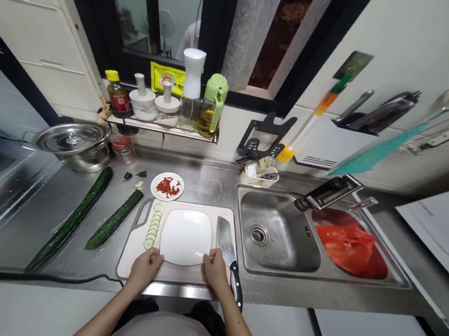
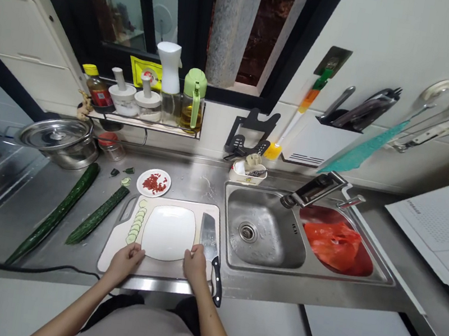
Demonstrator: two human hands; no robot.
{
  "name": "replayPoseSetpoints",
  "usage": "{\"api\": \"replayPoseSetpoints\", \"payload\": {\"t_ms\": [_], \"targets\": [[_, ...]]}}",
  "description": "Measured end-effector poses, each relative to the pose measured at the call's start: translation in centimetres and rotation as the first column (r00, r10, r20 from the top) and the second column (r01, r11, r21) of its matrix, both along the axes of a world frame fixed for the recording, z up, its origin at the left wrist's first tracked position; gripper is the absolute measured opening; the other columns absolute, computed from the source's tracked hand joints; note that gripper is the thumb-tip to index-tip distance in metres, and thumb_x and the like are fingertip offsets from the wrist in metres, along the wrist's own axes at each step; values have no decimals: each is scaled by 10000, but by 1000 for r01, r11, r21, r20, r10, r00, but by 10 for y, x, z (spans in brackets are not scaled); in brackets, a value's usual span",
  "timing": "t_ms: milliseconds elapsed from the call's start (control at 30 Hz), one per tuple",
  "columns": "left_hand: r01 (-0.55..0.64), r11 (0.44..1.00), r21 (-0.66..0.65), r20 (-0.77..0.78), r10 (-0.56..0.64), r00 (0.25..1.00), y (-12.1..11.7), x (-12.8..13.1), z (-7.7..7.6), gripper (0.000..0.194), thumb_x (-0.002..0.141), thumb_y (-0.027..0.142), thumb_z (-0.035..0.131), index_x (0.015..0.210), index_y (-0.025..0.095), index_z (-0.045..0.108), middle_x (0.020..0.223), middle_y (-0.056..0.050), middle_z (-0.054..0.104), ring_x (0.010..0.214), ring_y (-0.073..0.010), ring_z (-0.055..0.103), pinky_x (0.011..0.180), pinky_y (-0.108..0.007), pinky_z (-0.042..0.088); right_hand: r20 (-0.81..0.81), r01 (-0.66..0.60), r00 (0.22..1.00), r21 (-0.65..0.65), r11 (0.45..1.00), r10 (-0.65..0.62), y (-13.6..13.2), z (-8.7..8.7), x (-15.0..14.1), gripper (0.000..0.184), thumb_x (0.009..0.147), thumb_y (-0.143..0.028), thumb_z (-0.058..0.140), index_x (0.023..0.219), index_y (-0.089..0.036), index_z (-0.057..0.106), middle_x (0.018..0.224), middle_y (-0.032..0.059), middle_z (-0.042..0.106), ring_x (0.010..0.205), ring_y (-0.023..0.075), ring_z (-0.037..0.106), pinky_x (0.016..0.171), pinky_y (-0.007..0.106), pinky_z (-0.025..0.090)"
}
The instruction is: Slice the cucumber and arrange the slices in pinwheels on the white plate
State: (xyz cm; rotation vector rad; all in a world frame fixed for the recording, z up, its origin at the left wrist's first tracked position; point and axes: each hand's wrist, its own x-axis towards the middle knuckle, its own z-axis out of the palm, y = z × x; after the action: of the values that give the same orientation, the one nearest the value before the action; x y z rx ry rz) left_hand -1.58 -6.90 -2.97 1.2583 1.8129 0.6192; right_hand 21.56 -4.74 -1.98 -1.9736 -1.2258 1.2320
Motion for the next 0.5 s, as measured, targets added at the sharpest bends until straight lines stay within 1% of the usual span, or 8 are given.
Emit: {"api": "replayPoseSetpoints", "payload": {"t_ms": [100,167,300,400,500], "targets": [[17,1000,-23,-23,-17,1000,-1,-2,6,245,804,423,492,726,206,575,507,51,486,527,-133,492,552,-226,328,184,-45,982,17,999,41,2,6,1,76,780,-246,454,833,-234,401,549,-80,467,517,143,488,546,229,338],[31,999,-25,-60,-32,998,-2,-5,10,261,811,433,493,767,207,617,530,38,523,548,-142,519,554,-227,325,255,-69,965,15,998,63,3,10,2,75,784,-257,474,845,-225,444,581,-64,492,569,153,505,575,231,335],[41,999,-13,-168,-43,985,-3,-19,18,272,830,452,490,794,225,635,593,17,593,591,-153,565,559,-223,321,292,-90,953,13,996,82,4,13,2,121,813,-309,506,884,-214,485,616,-43,530,598,160,512,585,228,325],[56,998,-30,-250,-61,966,-1,-31,21,261,848,453,477,785,235,607,613,11,615,606,-160,581,560,-225,312,307,-115,945,-13,993,113,5,12,1,87,833,-304,490,831,-218,478,612,-39,526,597,157,505,576,225,313],[56,996,-64,-304,-73,950,3,-41,20,251,856,451,467,800,242,594,641,4,636,621,-172,592,558,-233,303,320,-136,937,-40,990,141,7,9,-1,105,852,-290,464,772,-228,436,594,-45,499,583,152,486,565,225,299]]}}
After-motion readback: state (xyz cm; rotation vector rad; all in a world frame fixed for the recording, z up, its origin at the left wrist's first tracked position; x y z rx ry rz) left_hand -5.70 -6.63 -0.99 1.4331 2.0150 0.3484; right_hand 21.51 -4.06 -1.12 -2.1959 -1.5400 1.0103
